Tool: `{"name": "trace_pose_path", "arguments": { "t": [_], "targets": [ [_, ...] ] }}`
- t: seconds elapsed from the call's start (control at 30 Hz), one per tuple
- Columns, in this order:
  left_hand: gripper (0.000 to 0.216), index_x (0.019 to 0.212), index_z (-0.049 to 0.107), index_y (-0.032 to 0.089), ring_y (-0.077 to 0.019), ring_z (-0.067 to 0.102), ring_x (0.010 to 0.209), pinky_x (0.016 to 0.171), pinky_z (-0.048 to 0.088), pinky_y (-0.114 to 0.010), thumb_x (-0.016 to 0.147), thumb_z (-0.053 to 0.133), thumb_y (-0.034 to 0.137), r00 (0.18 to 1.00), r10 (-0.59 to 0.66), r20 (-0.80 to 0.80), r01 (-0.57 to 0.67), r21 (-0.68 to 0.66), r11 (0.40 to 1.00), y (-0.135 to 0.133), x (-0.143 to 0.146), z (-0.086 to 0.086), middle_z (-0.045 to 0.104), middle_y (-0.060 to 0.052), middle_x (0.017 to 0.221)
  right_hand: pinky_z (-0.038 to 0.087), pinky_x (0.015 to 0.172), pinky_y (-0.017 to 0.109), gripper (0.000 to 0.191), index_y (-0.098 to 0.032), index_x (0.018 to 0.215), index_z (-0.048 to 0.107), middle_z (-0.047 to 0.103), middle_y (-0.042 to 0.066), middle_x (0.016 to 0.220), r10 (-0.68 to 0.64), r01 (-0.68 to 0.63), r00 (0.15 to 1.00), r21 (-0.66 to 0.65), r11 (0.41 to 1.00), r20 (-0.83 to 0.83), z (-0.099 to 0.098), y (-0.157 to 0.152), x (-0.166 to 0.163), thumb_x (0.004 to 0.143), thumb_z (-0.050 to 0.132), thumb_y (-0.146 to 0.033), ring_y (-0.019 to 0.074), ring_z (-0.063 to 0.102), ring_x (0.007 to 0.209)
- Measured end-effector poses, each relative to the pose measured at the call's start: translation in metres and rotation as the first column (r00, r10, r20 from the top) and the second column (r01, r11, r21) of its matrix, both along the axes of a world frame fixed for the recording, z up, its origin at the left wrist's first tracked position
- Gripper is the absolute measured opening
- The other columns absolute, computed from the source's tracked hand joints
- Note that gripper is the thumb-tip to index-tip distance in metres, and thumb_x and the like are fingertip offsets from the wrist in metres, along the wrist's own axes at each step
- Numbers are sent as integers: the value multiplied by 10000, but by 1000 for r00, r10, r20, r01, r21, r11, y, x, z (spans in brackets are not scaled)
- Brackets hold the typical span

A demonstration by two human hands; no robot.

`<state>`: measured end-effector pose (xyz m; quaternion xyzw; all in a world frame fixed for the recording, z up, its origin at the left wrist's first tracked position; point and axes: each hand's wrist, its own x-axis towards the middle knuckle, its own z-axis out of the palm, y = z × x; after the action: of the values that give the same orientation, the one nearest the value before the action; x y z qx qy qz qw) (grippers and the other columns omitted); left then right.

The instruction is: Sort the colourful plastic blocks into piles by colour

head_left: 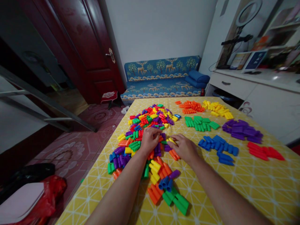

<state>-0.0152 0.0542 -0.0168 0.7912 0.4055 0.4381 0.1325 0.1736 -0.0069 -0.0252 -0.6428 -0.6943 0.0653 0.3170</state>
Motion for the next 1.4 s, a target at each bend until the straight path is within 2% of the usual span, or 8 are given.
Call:
{"name": "trace_pose_path", "arguments": {
  "t": [0.1,0.23,0.37,0.6,0.77,1.2,1.3,1.4],
  "targets": [
    [256,908,749,213,-199,674,879,861,493,-352,794,566,76,1000,-1,-9,1,-9,1000,0,0,0,760,-29,887,493,692,271,297,-255,1080,714,702,48,1059,30,-30,1000,-13,999,-8,-4,-2,-4,823,653,-391,187,675,846],
    [254,906,748,210,-194,669,849,841,496,-344,793,565,75,1000,1,-16,-1,-16,1000,0,-1,0,754,-28,862,518,696,288,273,-211,1025,711,729,59,986,7,-9,970,-5,1000,-244,-5,0,-2,809,639,-363,190,677,795],
    [248,893,745,203,-189,659,821,812,497,-336,797,555,76,1000,-5,-24,4,-26,1000,0,-2,1,745,-30,839,512,651,293,331,-198,1021,694,733,54,938,-54,68,933,26,997,-355,15,22,39,796,652,-437,172,660,691],
    [242,917,738,218,-197,661,879,864,506,-372,833,537,114,998,-20,-57,16,-65,998,2,-2,2,750,-29,902,432,742,315,294,-145,985,710,730,109,968,-451,446,892,135,885,6,48,98,192,774,723,-348,202,639,824],
    [229,912,733,239,-210,671,896,871,524,-394,846,536,143,997,-21,-68,14,-94,995,2,-3,2,751,-32,923,318,683,321,411,-96,1107,694,706,192,1066,-578,576,789,73,814,208,53,134,247,817,700,-387,211,618,895],
    [207,917,728,270,-214,673,945,919,522,-402,888,548,173,992,-10,-129,-5,-111,994,1,-2,3,748,-23,934,290,686,336,297,-57,970,756,668,212,1095,-457,469,791,78,880,406,37,173,274,893,615,-306,211,599,971],
    [205,911,729,259,-218,670,952,925,516,-408,891,544,172,991,0,-134,-15,-111,994,0,-2,4,749,-31,929,325,687,310,257,-94,963,756,680,161,1071,-403,360,857,186,914,321,43,160,253,901,611,-298,192,604,948],
    [215,905,728,247,-215,666,949,924,508,-409,883,540,147,992,-12,-129,0,-96,995,0,-1,4,753,-34,924,392,699,278,152,-138,853,744,699,91,978,-179,128,963,244,961,201,55,128,215,882,635,-240,158,621,861]
  ]
}}
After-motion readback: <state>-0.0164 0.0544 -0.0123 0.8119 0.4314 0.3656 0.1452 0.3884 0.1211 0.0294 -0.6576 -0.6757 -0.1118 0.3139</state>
